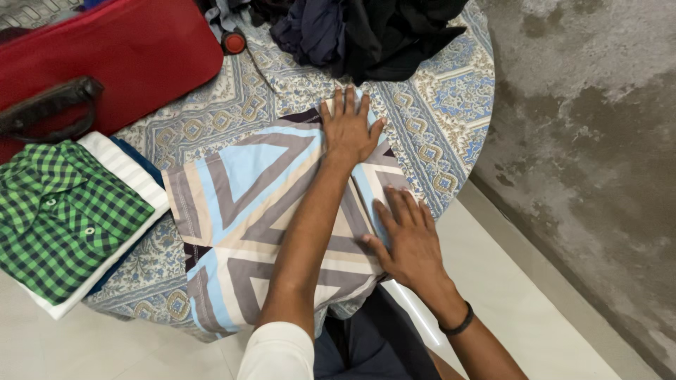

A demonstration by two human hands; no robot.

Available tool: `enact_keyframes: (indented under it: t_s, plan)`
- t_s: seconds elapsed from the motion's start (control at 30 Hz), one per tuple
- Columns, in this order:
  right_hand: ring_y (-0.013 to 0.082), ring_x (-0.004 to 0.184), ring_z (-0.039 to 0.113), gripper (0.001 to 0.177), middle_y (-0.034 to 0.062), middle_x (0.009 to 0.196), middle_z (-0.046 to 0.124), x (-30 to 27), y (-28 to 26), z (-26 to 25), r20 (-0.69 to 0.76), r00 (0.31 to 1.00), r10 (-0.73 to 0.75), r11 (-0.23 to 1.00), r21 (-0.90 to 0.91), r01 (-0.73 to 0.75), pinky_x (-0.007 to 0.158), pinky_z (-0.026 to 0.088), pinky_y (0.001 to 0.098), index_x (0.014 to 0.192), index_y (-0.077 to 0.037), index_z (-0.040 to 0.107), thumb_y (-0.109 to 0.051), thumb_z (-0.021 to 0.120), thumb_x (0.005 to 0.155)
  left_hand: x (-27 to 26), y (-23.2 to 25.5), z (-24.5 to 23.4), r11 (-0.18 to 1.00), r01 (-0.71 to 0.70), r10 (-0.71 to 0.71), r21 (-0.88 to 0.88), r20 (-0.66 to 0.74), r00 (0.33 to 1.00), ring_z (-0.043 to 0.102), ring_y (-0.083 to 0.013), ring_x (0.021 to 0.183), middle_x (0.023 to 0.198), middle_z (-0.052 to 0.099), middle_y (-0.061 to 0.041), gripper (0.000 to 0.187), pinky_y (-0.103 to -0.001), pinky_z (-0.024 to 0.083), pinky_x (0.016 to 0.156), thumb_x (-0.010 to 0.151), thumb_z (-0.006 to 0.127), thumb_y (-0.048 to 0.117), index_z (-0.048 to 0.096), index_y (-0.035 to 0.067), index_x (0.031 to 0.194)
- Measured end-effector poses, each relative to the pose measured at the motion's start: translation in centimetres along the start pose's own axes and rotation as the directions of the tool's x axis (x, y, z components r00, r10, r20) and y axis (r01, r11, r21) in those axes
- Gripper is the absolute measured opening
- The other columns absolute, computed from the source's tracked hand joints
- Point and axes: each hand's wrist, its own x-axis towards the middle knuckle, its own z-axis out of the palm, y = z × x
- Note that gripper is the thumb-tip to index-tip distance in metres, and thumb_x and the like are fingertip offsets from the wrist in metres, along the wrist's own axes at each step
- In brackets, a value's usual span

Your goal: The person folds several clothing items including a pillowcase and shorts on a table before placing them into a red suitcase.

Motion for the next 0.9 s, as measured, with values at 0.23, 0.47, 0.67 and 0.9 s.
enact_keyframes:
  t_s: [0.23,0.47,0.67,0.9]
  plan:
    - [0.0402,0.114,0.059,0.056,0.0249,0.125,0.061,0.3,2.6,-2.9,-0.087,0.935,0.344,0.924,0.206,-0.321,0.097,0.05,0.0484,0.13,0.001,0.064,-0.035,0.073,0.087,1.7,3.2,-0.6,0.946,0.307,-0.315,-0.105,-0.063,0.947,0.068,-0.0328,0.105,0.117,0.067,-0.019,0.054,-0.045,0.059,0.079,0.092,0.068,0.047,0.063,-0.002,0.114]
    - [0.0313,0.072,0.069,0.044,0.0112,0.074,0.071,1.0,2.8,-4.7,0.254,0.729,0.636,0.728,0.117,-0.676,0.068,0.053,0.0467,0.103,-0.009,0.074,-0.047,0.078,0.081,5.4,2.2,1.0,0.836,0.538,-0.533,-0.105,0.078,0.843,0.077,-0.0248,0.086,0.1,0.075,-0.012,0.052,-0.038,0.062,0.064,0.088,0.069,0.043,0.062,-0.002,0.114]
    - [0.0248,0.062,0.063,0.04,0.0113,0.072,0.069,-0.4,4.3,-3.8,0.26,0.814,0.519,0.77,0.273,-0.577,0.062,0.05,0.0401,0.092,-0.004,0.07,-0.041,0.081,0.079,5.4,1.4,1.9,0.862,0.492,-0.489,-0.124,0.055,0.87,0.076,-0.0266,0.098,0.105,0.077,-0.013,0.046,-0.039,0.061,0.08,0.093,0.065,0.04,0.066,0.0,0.116]
    - [0.0109,0.064,0.057,0.038,0.0078,0.073,0.07,-1.3,2.8,-3.1,0.203,0.895,0.396,0.641,0.637,-0.428,0.058,0.048,0.03,0.1,-0.001,0.064,-0.026,0.084,0.079,4.4,2.2,-0.4,0.845,0.523,-0.52,-0.106,0.062,0.852,0.076,-0.0276,0.093,0.101,0.075,-0.015,0.055,-0.04,0.062,0.071,0.086,0.068,0.038,0.061,-0.006,0.118]
